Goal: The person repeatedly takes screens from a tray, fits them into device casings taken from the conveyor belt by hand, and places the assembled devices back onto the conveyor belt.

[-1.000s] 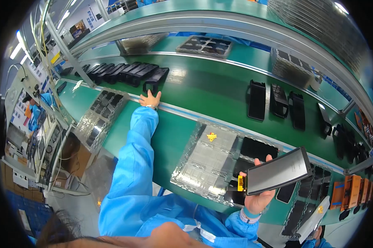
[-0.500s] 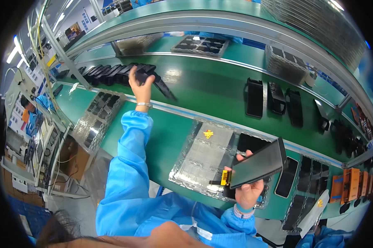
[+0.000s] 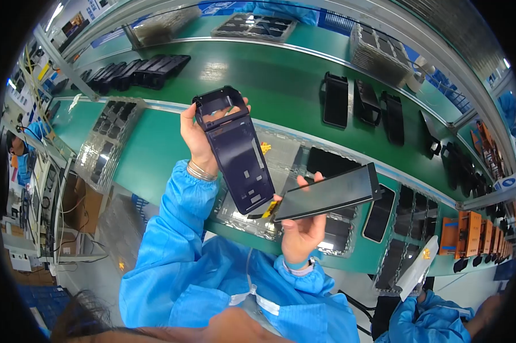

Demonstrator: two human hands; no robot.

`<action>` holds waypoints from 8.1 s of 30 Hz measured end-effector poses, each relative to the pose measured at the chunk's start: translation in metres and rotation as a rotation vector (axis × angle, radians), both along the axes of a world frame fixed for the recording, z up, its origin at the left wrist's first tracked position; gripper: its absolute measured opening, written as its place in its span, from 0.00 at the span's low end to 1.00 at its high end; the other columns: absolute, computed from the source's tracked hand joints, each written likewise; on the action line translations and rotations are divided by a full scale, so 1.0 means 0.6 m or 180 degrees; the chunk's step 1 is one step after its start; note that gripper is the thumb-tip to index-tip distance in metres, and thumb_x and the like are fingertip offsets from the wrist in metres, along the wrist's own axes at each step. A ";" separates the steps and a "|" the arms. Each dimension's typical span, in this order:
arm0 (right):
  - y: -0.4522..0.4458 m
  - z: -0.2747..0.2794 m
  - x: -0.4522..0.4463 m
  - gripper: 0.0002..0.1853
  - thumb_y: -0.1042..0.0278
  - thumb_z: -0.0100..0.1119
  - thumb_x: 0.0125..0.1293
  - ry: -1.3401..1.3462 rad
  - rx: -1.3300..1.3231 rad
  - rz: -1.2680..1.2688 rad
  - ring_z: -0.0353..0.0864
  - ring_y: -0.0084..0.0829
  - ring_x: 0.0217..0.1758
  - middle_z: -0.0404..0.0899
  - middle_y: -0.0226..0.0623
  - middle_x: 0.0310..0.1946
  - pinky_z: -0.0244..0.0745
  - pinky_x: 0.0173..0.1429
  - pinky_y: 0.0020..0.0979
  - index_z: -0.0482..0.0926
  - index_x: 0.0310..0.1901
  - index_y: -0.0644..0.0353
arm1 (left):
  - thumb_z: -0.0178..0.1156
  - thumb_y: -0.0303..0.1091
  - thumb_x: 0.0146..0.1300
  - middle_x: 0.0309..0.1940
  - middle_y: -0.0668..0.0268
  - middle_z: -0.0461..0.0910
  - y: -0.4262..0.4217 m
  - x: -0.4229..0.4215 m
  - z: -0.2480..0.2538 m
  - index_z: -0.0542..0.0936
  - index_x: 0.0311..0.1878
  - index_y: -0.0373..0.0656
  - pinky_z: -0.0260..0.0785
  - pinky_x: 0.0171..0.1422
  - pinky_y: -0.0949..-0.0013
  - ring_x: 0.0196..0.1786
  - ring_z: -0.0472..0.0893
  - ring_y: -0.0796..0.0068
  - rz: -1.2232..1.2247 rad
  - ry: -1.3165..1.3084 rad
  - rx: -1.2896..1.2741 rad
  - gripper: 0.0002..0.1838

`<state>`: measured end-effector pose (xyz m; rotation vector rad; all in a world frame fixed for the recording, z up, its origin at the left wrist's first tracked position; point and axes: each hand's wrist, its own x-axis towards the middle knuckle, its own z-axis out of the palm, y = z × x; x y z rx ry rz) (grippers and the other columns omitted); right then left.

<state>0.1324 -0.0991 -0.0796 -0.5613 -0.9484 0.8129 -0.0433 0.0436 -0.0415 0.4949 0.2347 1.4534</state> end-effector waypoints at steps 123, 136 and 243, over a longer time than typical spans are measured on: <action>0.012 -0.041 0.042 0.40 0.61 0.65 0.62 -0.0137 -0.0830 0.0405 0.73 0.35 0.61 0.58 0.48 0.69 0.75 0.58 0.33 0.55 0.70 0.67 | 0.67 0.21 0.54 0.40 0.52 0.83 -0.215 0.094 -0.053 0.81 0.44 0.35 0.78 0.41 0.63 0.39 0.84 0.57 0.0717 0.4381 0.2268 0.13; 0.059 -0.050 0.136 0.17 0.80 0.56 0.61 -0.3339 -0.1233 -0.0724 0.82 0.46 0.46 0.82 0.44 0.38 0.78 0.50 0.37 0.76 0.53 0.66 | 0.54 0.25 0.67 0.43 0.54 0.79 -0.046 0.120 -0.125 0.74 0.50 0.27 0.78 0.54 0.60 0.45 0.83 0.60 -0.0325 0.1660 -0.1020 0.12; -0.008 -0.048 0.143 0.50 0.51 0.70 0.56 0.1116 -0.0272 0.1675 0.58 0.45 0.73 0.49 0.40 0.74 0.75 0.58 0.60 0.48 0.74 0.49 | 0.64 0.69 0.45 0.73 0.46 0.46 0.377 -0.379 -0.263 0.73 0.64 0.65 0.47 0.71 0.38 0.68 0.53 0.35 0.2647 0.6649 -0.2164 0.41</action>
